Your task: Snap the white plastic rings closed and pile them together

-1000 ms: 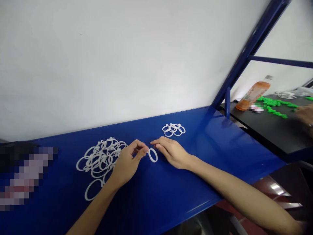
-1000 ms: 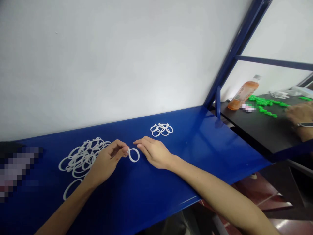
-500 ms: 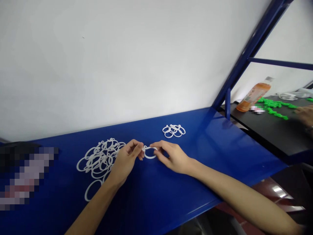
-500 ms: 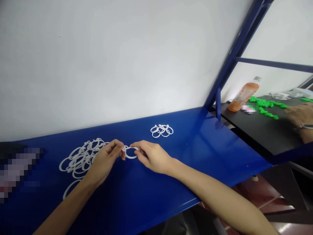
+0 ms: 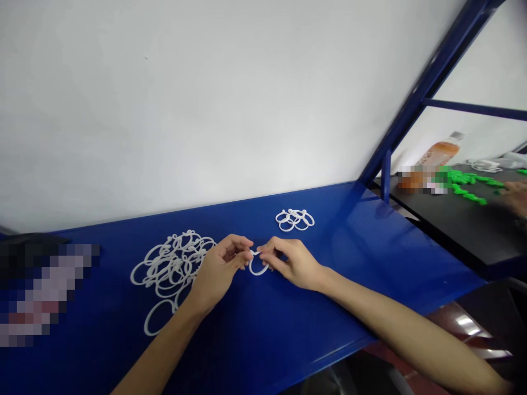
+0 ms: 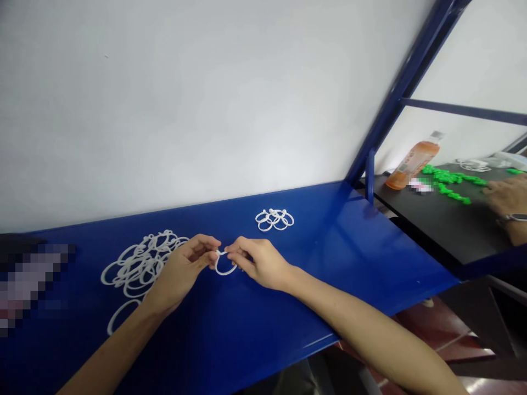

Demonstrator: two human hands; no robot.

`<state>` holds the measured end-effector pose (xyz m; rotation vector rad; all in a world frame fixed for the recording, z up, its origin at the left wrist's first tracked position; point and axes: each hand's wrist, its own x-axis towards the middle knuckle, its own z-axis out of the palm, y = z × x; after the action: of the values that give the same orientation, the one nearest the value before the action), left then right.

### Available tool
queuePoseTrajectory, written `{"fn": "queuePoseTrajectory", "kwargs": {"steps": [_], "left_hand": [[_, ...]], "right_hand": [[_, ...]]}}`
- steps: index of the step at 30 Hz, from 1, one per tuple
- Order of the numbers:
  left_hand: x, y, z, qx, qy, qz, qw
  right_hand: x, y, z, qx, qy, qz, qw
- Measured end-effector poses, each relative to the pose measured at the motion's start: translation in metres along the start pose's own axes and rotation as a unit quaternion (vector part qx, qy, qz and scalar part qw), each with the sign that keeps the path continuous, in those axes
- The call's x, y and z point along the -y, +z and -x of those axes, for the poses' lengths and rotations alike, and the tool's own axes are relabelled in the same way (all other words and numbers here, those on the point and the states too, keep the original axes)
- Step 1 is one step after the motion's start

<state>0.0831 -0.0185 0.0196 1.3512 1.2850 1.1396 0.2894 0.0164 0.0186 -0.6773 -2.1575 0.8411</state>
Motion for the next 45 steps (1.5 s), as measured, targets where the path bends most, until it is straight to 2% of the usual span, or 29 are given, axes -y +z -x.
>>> {"fn": "queuePoseTrajectory", "kwargs": {"steps": [5,11,15,18,22,25,28,31,34,38,45], "left_hand": [[0.003,0.000,0.002,-0.009,0.030,-0.078,0.996],[0.003,-0.003,0.004,-0.008,0.061,-0.122,0.991],[0.002,-0.001,0.002,0.002,0.078,-0.148,0.986],[-0.002,0.000,0.000,0.007,0.090,-0.218,0.972],[-0.006,-0.020,-0.006,-0.031,0.120,-0.315,0.941],[-0.006,-0.048,-0.012,-0.047,0.104,-0.381,0.918],[-0.002,-0.073,-0.017,-0.017,0.121,-0.475,0.871],[0.004,-0.086,-0.019,0.018,0.129,-0.526,0.841],[0.011,-0.089,-0.019,0.049,0.125,-0.537,0.833],[0.020,-0.089,-0.017,0.075,0.108,-0.558,0.819],[0.014,-0.079,-0.016,0.054,0.117,-0.564,0.815]], "right_hand": [[0.004,-0.003,0.000,0.023,-0.022,-0.026,0.999],[0.009,-0.004,0.002,0.052,-0.051,0.012,0.997],[0.003,-0.005,0.001,0.036,-0.069,0.081,0.994],[-0.004,-0.009,-0.002,0.022,-0.069,0.172,0.982],[-0.010,-0.024,-0.008,-0.014,-0.027,0.309,0.951],[-0.014,-0.042,-0.010,-0.035,0.038,0.430,0.901],[-0.019,-0.061,-0.012,-0.063,0.112,0.509,0.851],[-0.023,-0.074,-0.012,-0.080,0.168,0.541,0.820],[-0.025,-0.080,-0.012,-0.069,0.193,0.545,0.813],[-0.025,-0.079,-0.012,-0.045,0.203,0.533,0.820],[-0.029,-0.074,-0.011,-0.001,0.205,0.522,0.828]]}}
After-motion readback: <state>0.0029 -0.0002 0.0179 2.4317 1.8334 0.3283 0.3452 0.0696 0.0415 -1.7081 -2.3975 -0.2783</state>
